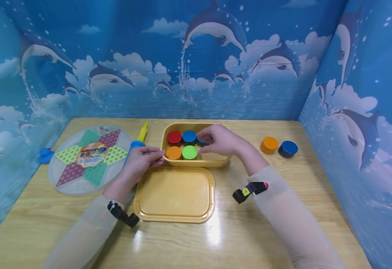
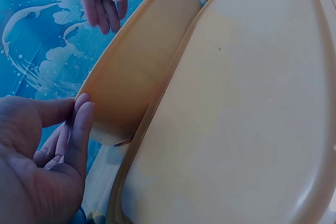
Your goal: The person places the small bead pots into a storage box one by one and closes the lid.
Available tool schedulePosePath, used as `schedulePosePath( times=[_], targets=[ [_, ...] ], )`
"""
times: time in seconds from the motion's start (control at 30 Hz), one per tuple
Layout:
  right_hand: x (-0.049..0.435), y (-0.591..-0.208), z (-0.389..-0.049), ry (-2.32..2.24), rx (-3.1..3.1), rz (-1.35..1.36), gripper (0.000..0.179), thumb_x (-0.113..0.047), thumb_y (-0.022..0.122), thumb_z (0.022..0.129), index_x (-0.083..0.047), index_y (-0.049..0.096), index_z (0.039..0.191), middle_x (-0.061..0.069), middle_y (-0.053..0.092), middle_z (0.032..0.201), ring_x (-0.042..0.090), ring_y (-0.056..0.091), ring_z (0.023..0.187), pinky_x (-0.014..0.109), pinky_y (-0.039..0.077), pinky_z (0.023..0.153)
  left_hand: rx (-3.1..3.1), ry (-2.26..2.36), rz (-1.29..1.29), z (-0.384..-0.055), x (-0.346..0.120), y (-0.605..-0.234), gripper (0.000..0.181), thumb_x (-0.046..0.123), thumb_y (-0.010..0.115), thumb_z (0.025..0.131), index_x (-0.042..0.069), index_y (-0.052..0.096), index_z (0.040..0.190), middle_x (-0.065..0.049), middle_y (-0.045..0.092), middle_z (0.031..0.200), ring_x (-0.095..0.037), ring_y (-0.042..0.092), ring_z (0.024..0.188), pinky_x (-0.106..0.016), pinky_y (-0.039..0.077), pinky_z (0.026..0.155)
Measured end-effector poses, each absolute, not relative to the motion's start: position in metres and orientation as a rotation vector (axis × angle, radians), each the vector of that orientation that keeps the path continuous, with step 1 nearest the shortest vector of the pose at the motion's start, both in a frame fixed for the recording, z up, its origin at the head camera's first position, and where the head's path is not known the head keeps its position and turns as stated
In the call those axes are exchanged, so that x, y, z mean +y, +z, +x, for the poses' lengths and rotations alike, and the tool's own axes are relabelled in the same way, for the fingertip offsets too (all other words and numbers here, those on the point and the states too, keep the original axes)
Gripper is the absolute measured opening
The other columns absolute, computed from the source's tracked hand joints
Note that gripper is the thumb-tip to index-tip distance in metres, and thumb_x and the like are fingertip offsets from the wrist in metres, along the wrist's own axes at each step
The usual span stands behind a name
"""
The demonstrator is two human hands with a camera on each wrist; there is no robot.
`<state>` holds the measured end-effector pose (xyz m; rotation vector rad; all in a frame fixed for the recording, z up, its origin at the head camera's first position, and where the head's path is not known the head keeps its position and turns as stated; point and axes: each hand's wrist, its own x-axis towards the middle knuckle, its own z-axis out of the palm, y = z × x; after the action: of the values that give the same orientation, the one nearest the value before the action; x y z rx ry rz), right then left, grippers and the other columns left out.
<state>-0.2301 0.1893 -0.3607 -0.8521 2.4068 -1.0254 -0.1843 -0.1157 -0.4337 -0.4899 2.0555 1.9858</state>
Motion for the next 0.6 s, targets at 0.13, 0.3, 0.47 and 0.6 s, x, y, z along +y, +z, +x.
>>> schedulePosePath(
  times=[0.13,0.3,0.47,0.6],
  targets=[
    [0.210,-0.346,-0.225,-1.047,2.488,-0.833,0.049,-0.014,0.081,0.097,0.000,0.064,0.142,0.019,0.065,0.140,0.037,0.064,0.127,0.052,0.056,0.106,2.063,1.979,-0.490,-0.185,-0.116,-0.435,0.027,0.008,0.076,0.100,-0.002,0.071,0.124,-0.019,0.075,0.107,-0.025,0.078,0.089,-0.034,0.067,0.080],
    [0.245,-0.331,-0.222,-1.007,2.672,-0.756,0.049,-0.015,0.082,0.096,-0.002,0.066,0.140,0.016,0.066,0.139,0.035,0.063,0.128,0.053,0.054,0.108,2.061,1.977,-0.487,-0.185,-0.116,-0.435,0.028,0.009,0.076,0.100,-0.002,0.071,0.125,-0.019,0.075,0.108,-0.024,0.078,0.089,-0.034,0.067,0.080],
    [0.283,-0.321,-0.222,-0.942,2.773,-0.634,0.052,-0.020,0.081,0.098,0.000,0.064,0.143,0.022,0.064,0.141,0.041,0.060,0.131,0.058,0.051,0.110,2.044,1.994,-0.477,-0.184,-0.117,-0.433,0.029,0.009,0.076,0.100,-0.002,0.070,0.126,-0.020,0.075,0.109,-0.024,0.078,0.089,-0.035,0.067,0.081],
    [0.311,-0.326,-0.226,-0.861,2.778,-0.501,0.059,-0.029,0.079,0.099,0.000,0.060,0.147,0.025,0.059,0.146,0.044,0.055,0.134,0.063,0.047,0.111,2.037,1.999,-0.472,-0.184,-0.117,-0.433,0.030,0.009,0.076,0.100,-0.003,0.070,0.126,-0.020,0.075,0.110,-0.024,0.078,0.089,-0.035,0.067,0.081]
  ],
)
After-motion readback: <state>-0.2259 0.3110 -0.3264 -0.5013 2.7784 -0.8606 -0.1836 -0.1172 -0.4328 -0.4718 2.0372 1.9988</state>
